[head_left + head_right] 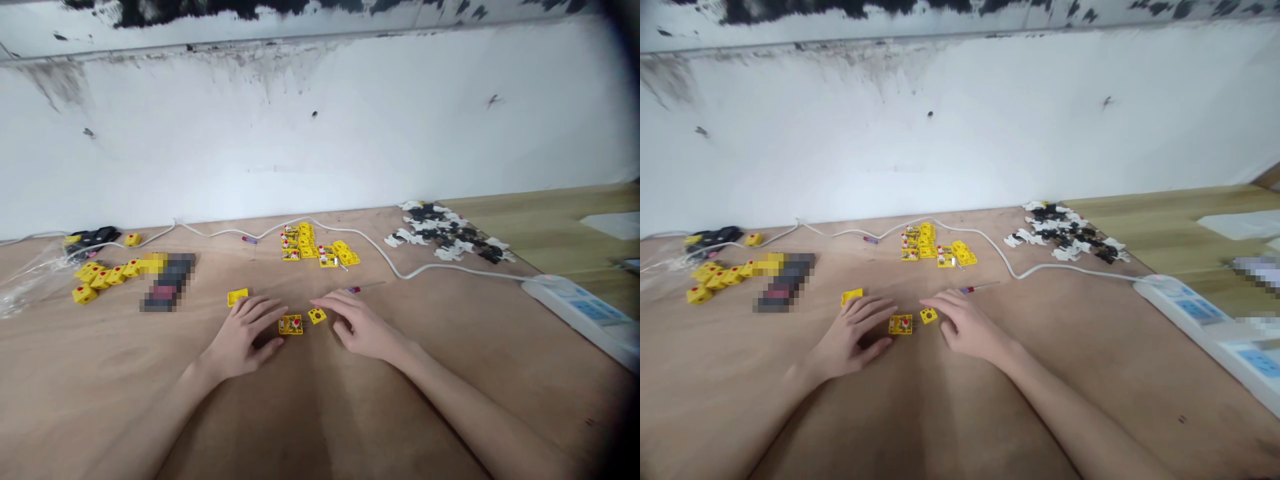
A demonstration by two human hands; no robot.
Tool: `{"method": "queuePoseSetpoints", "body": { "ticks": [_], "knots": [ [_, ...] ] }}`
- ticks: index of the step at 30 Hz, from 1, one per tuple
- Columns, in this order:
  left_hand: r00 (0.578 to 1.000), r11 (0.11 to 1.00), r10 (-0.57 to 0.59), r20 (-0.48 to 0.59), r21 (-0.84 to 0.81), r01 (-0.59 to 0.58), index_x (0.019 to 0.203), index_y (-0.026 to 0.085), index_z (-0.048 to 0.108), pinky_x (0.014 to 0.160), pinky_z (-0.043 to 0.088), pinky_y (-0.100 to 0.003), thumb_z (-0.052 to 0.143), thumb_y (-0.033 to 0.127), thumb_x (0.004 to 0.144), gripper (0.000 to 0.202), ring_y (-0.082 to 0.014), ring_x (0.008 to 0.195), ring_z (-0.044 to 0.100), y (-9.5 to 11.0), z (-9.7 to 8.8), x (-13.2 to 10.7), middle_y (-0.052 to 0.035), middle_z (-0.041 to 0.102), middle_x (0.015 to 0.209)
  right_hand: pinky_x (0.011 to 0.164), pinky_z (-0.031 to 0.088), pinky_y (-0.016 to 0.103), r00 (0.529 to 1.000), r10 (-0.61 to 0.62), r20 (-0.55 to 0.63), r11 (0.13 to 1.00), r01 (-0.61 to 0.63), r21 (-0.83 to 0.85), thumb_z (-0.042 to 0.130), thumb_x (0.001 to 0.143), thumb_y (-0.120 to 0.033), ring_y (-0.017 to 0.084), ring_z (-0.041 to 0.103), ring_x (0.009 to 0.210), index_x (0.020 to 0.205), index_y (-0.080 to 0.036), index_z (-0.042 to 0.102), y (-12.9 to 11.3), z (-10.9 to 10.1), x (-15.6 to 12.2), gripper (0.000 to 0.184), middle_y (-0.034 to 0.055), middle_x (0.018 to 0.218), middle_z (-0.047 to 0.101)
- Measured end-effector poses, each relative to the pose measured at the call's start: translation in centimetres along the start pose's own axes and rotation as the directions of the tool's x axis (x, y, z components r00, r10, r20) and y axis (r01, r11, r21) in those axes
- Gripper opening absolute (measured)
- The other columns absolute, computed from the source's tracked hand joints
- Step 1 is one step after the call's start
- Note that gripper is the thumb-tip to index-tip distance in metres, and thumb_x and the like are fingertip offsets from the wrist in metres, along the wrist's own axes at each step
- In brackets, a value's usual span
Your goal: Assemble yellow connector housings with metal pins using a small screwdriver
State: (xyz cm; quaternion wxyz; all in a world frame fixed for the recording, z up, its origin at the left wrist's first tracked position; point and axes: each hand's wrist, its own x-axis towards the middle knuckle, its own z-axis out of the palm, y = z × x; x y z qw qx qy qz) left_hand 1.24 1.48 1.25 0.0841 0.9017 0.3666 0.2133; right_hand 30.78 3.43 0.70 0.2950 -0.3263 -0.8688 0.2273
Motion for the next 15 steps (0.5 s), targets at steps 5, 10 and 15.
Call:
{"method": "queuePoseSetpoints", "body": {
  "ticks": [5, 10, 15],
  "knots": [
    [0.997, 0.996, 0.073, 0.0, -0.047, -0.073, 0.137, 0.025, 0.055, 0.103, 0.043, -0.043, 0.056, 0.027, 0.096, 0.041, -0.0228, 0.118, 0.06, 1.3, 0.7, 0.2, -0.007, 0.067, 0.128, 0.096, 0.047, 0.044, 1.0, -0.013, -0.002, 0.999, 0.013, -0.034, 0.058, 0.09, -0.009, 0.024, 0.057, 0.109, 0.127, -0.022, 0.061, -0.4, 0.2, 0.2, 0.039, 0.0084, 0.114, 0.066],
    [0.993, 0.993, 0.079, -0.083, -0.084, -0.086, 0.124, 0.024, 0.065, 0.096, 0.047, -0.039, 0.059, 0.025, 0.095, 0.029, -0.0186, 0.103, 0.066, 1.2, 1.2, 0.6, -0.0049, 0.073, 0.114, 0.094, 0.047, 0.041, 0.999, -0.048, -0.003, 0.994, 0.047, -0.096, 0.059, 0.096, -0.017, 0.022, 0.057, 0.105, 0.113, -0.023, 0.069, -0.9, 1.4, 0.5, 0.02, 0.0065, 0.108, 0.067],
    [0.99, 0.989, 0.082, -0.113, -0.113, -0.095, 0.114, 0.025, 0.071, 0.089, 0.049, -0.036, 0.063, 0.026, 0.093, 0.022, -0.0171, 0.098, 0.068, 1.0, 1.3, 1.1, -0.003, 0.075, 0.108, 0.089, 0.047, 0.039, 0.997, -0.069, -0.046, 0.986, 0.061, -0.154, 0.059, 0.097, -0.018, 0.021, 0.056, 0.099, 0.102, -0.02, 0.071, -0.8, 2.4, 1.0, 0.013, 0.006, 0.102, 0.067]
  ]
}}
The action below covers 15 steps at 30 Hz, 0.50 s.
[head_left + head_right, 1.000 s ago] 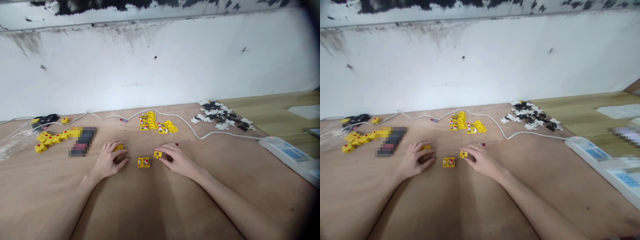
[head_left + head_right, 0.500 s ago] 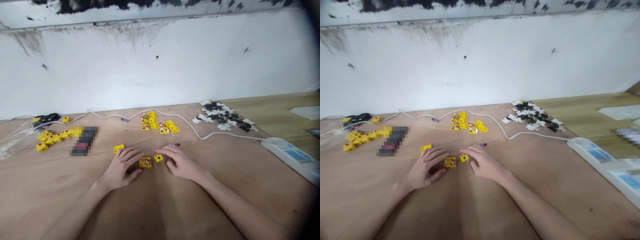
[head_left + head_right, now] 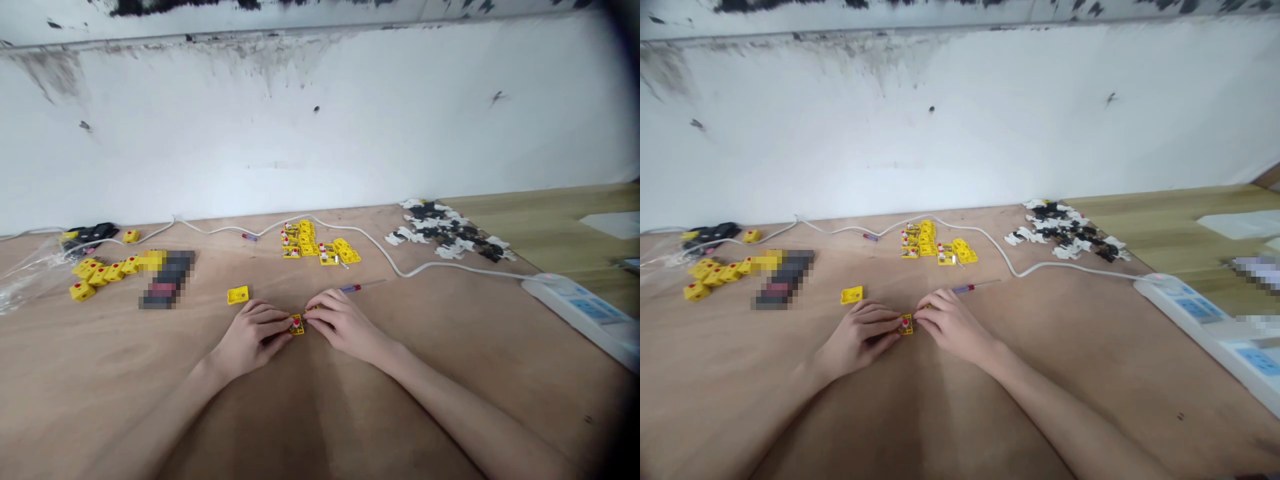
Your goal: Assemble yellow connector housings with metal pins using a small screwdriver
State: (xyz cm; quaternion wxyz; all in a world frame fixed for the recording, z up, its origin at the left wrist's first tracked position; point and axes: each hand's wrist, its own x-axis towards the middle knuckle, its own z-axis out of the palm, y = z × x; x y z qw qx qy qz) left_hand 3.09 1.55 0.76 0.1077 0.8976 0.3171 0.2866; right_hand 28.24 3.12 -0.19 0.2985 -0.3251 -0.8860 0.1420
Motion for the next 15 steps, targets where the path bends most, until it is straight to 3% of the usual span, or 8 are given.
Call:
{"method": "queuePoseSetpoints", "body": {
  "ticks": [9, 15],
  "knots": [
    [0.997, 0.996, 0.078, 0.01, 0.046, -0.078, 0.114, 0.024, 0.071, 0.094, 0.048, -0.038, 0.062, 0.023, 0.094, 0.022, -0.0175, 0.099, 0.069, -0.26, 0.05, -0.02, -0.0037, 0.075, 0.111, 0.084, 0.043, 0.04, 0.999, -0.042, -0.005, 0.991, 0.041, -0.127, 0.056, 0.096, -0.011, 0.022, 0.055, 0.094, 0.101, -0.018, 0.069, -0.13, 0.32, 0.22, 0.015, 0.0063, 0.098, 0.067],
    [0.995, 0.996, 0.086, -0.044, 0.04, -0.084, 0.115, 0.025, 0.069, 0.096, 0.048, -0.038, 0.064, 0.025, 0.094, 0.023, -0.0173, 0.1, 0.071, -0.4, 0.39, -0.18, -0.0032, 0.075, 0.111, 0.084, 0.044, 0.038, 0.999, -0.034, -0.015, 0.991, 0.032, -0.129, 0.056, 0.095, -0.01, 0.021, 0.054, 0.092, 0.1, -0.018, 0.069, -0.04, 0.4, 0.16, 0.016, 0.0063, 0.097, 0.066]
  ]
}}
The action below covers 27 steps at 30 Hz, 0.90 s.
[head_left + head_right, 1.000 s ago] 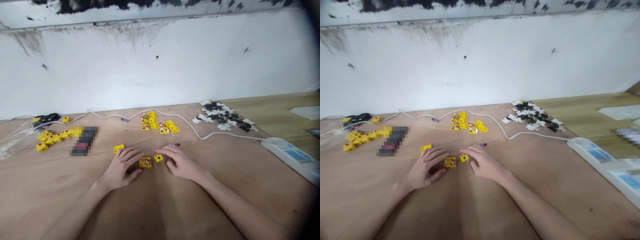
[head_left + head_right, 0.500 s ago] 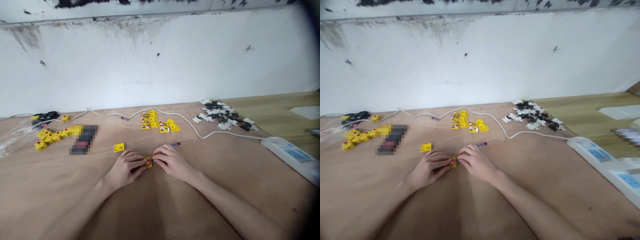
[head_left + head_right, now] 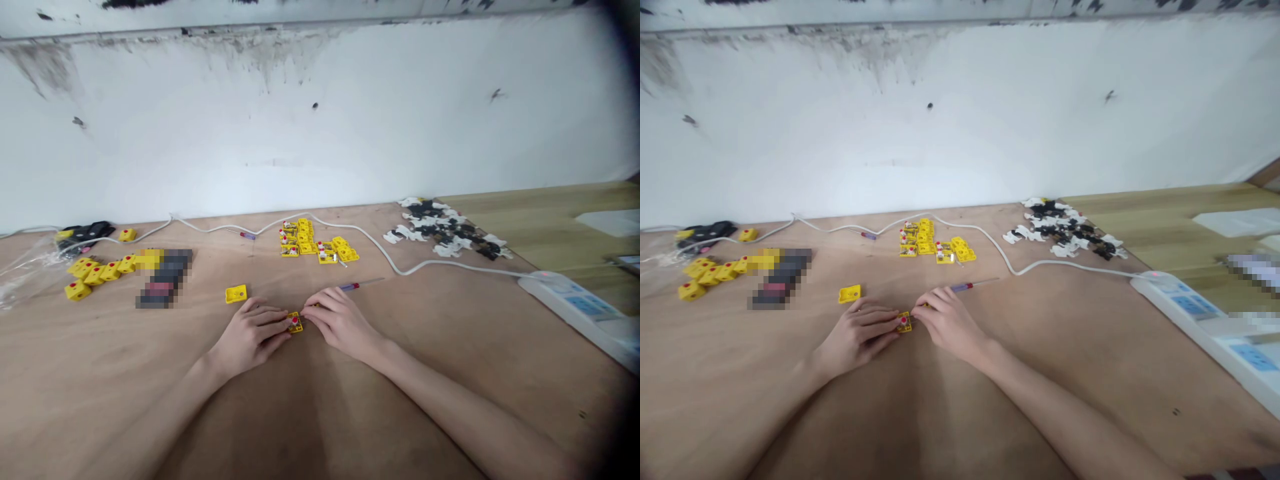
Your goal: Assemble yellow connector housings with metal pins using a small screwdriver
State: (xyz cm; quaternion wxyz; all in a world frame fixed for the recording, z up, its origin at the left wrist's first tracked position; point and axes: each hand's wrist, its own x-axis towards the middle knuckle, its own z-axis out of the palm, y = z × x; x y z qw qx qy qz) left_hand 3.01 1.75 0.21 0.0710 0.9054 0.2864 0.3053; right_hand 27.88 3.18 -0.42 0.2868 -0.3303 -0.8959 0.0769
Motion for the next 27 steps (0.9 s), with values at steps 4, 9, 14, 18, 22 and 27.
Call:
{"method": "queuePoseSetpoints", "body": {
  "ticks": [4, 9, 14, 18, 22, 27],
  "knots": [
    [1.0, 0.999, -0.023, -0.021, -0.022, 0.023, 0.117, 0.025, 0.068, 0.097, 0.048, -0.037, 0.064, 0.029, 0.094, 0.024, -0.0178, 0.1, 0.072, -0.01, 0.07, -0.08, -0.0038, 0.076, 0.109, 0.084, 0.044, 0.038, 1.0, -0.021, -0.004, 1.0, 0.021, 0.014, 0.056, 0.096, -0.012, 0.021, 0.055, 0.093, 0.102, -0.019, 0.07, 0.11, 0.02, -0.11, 0.017, 0.0064, 0.096, 0.066],
    [0.997, 0.996, -0.074, 0.009, -0.048, 0.074, 0.123, 0.023, 0.064, 0.096, 0.048, -0.038, 0.065, 0.029, 0.092, 0.031, -0.0186, 0.099, 0.072, -0.01, 0.04, -0.11, -0.0054, 0.076, 0.109, 0.084, 0.045, 0.04, 1.0, -0.018, 0.01, 1.0, 0.018, 0.024, 0.055, 0.097, -0.016, 0.022, 0.056, 0.093, 0.101, -0.019, 0.07, 0.12, 0.01, -0.1, 0.015, 0.0072, 0.096, 0.065],
    [0.999, 0.999, -0.039, -0.002, -0.036, 0.039, 0.121, 0.023, 0.064, 0.094, 0.049, -0.038, 0.064, 0.024, 0.091, 0.03, -0.0181, 0.099, 0.072, 0.02, 0.1, -0.08, -0.005, 0.076, 0.108, 0.083, 0.046, 0.04, 0.999, -0.031, -0.01, 0.998, 0.032, 0.05, 0.053, 0.098, -0.015, 0.022, 0.057, 0.092, 0.101, -0.018, 0.068, 0.06, 0.0, -0.05, 0.015, 0.0074, 0.096, 0.066],
    [1.0, 0.999, -0.031, 0.0, -0.033, 0.031, 0.122, 0.022, 0.064, 0.093, 0.05, -0.038, 0.064, 0.023, 0.092, 0.031, -0.0189, 0.099, 0.072, -0.02, 0.14, -0.09, -0.0061, 0.076, 0.109, 0.084, 0.047, 0.04, 0.999, -0.027, -0.027, 0.997, 0.029, 0.067, 0.054, 0.098, -0.014, 0.021, 0.057, 0.092, 0.101, -0.017, 0.066, 0.0, 0.02, -0.07, 0.013, 0.0072, 0.097, 0.068],
    [0.999, 0.998, -0.034, 0.016, -0.051, 0.035, 0.123, 0.022, 0.063, 0.094, 0.05, -0.038, 0.065, 0.024, 0.091, 0.032, -0.019, 0.101, 0.07, -0.15, 0.17, -0.16, -0.0058, 0.075, 0.11, 0.083, 0.049, 0.039, 0.999, -0.042, -0.031, 0.995, 0.045, 0.092, 0.054, 0.098, -0.014, 0.021, 0.058, 0.09, 0.103, -0.017, 0.066, 0.03, 0.03, -0.1, 0.014, 0.0067, 0.096, 0.068],
    [0.997, 0.995, -0.079, 0.023, -0.055, 0.08, 0.13, 0.021, 0.058, 0.094, 0.05, -0.039, 0.065, 0.027, 0.091, 0.04, -0.0202, 0.1, 0.07, -0.24, 0.14, -0.23, -0.0078, 0.074, 0.111, 0.082, 0.052, 0.038, 0.999, -0.051, -0.008, 0.989, 0.052, 0.136, 0.053, 0.098, -0.014, 0.022, 0.058, 0.091, 0.108, -0.02, 0.068, 0.21, -0.01, -0.21, 0.019, 0.0071, 0.094, 0.068]
  ]
}}
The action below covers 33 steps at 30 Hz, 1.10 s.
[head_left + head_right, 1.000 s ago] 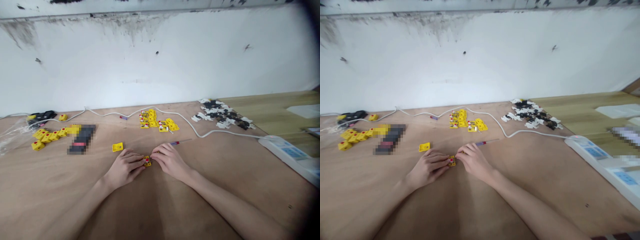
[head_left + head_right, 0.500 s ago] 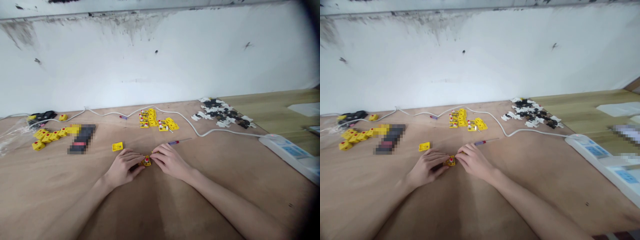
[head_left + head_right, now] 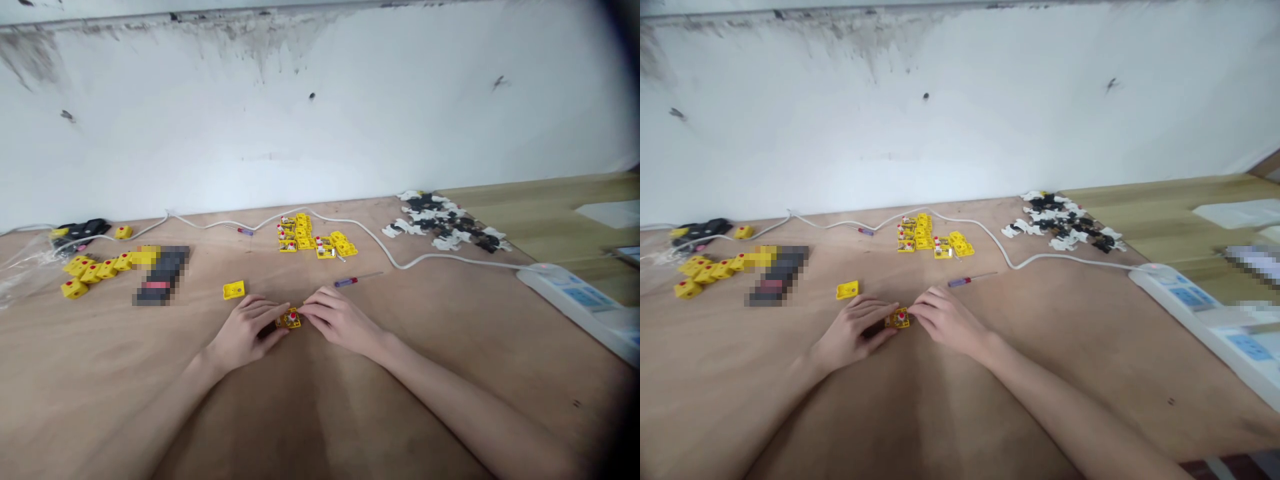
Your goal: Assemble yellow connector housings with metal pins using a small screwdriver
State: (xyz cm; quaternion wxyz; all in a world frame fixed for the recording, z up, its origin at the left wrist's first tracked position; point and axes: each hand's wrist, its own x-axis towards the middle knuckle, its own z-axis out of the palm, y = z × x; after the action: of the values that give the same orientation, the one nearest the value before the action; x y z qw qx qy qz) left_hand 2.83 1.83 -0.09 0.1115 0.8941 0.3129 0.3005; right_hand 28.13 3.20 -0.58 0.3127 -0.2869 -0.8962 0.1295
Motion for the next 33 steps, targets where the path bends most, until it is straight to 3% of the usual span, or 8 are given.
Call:
{"method": "queuePoseSetpoints", "body": {
  "ticks": [9, 26, 30, 33],
  "knots": [
    [0.999, 0.999, 0.025, -0.023, -0.02, -0.026, 0.114, 0.024, 0.07, 0.094, 0.051, -0.038, 0.065, 0.025, 0.091, 0.023, -0.0188, 0.098, 0.071, 0.2, -0.1, 0.3, -0.0049, 0.076, 0.105, 0.081, 0.055, 0.037, 1.0, 0.019, -0.001, 0.999, -0.019, 0.037, 0.053, 0.097, -0.012, 0.021, 0.06, 0.092, 0.108, -0.021, 0.07, -0.1, 0.0, -0.1, 0.022, 0.0081, 0.094, 0.066],
    [1.0, 1.0, -0.01, 0.028, 0.011, 0.009, 0.11, 0.026, 0.073, 0.092, 0.049, -0.039, 0.064, 0.026, 0.091, 0.021, -0.0176, 0.089, 0.068, 0.5, -0.3, 0.7, -0.0043, 0.075, 0.099, 0.086, 0.052, 0.042, 0.999, -0.011, 0.032, 1.0, 0.011, -0.018, 0.054, 0.091, -0.006, 0.023, 0.058, 0.096, 0.11, -0.022, 0.07, -0.3, -0.8, -0.1, 0.029, 0.0081, 0.098, 0.066],
    [1.0, 1.0, -0.005, 0.028, 0.013, 0.004, 0.109, 0.025, 0.073, 0.091, 0.049, -0.04, 0.064, 0.026, 0.091, 0.02, -0.0184, 0.09, 0.068, 0.5, -0.3, 0.7, -0.0045, 0.075, 0.099, 0.085, 0.051, 0.043, 0.999, 0.047, 0.003, 0.999, -0.047, -0.014, 0.057, 0.092, -0.013, 0.024, 0.057, 0.094, 0.105, -0.02, 0.067, -0.6, -1.2, -0.5, 0.018, 0.0097, 0.099, 0.064],
    [0.999, 1.0, -0.011, 0.04, 0.009, 0.011, 0.108, 0.024, 0.073, 0.09, 0.049, -0.04, 0.064, 0.027, 0.092, 0.019, -0.0186, 0.091, 0.068, 0.5, -0.4, 0.7, -0.0047, 0.075, 0.1, 0.082, 0.05, 0.04, 0.999, 0.026, 0.026, 1.0, -0.025, -0.012, 0.056, 0.095, -0.016, 0.022, 0.059, 0.089, 0.104, -0.02, 0.066, -0.5, -1.0, -0.7, 0.014, 0.0078, 0.094, 0.066]
  ]
}}
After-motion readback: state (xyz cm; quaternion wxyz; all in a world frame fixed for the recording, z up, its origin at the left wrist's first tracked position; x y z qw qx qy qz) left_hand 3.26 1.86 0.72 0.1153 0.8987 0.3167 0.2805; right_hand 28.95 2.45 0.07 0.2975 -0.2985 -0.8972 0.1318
